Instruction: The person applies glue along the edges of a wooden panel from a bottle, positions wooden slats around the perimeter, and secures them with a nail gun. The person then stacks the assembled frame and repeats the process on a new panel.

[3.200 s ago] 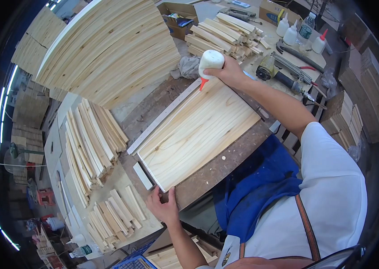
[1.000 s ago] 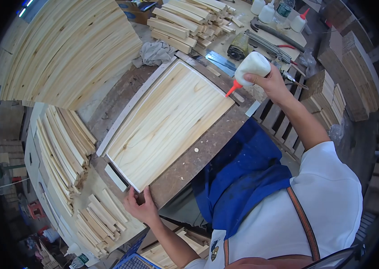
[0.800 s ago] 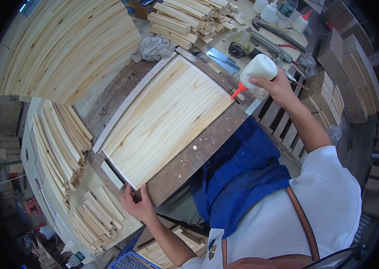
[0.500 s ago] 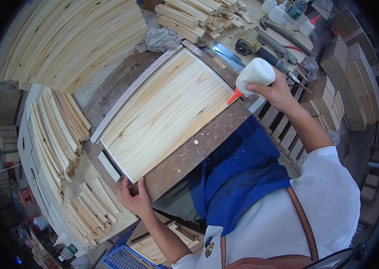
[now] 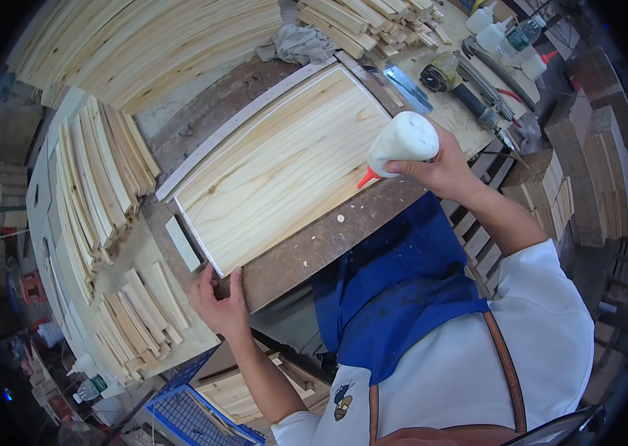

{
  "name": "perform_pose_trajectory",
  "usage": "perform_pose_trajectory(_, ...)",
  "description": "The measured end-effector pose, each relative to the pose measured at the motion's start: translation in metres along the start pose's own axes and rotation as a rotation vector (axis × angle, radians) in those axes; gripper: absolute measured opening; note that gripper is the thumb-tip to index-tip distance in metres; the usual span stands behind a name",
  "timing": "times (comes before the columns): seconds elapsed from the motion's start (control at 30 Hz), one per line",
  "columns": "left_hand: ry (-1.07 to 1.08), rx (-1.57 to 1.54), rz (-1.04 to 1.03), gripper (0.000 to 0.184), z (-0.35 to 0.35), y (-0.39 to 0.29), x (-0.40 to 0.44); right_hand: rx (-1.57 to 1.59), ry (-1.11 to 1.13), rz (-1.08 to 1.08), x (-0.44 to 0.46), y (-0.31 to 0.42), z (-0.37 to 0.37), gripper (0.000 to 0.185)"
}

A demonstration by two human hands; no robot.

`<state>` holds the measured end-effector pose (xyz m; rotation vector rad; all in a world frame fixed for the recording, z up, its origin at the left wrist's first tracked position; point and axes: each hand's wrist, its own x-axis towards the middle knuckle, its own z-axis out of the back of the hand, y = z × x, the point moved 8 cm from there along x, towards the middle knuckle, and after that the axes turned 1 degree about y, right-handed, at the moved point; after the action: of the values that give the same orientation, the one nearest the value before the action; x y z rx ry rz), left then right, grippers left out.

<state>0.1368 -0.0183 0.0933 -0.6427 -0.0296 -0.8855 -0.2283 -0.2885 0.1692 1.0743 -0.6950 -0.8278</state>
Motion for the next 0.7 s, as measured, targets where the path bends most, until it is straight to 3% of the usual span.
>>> perform_pose_trajectory(0.7,-0.034,-0.023,-0.067,0.051,0.005,-0.022,0.009,-0.009,0.242,0.125,0.032,0.038,-0.104,0.051)
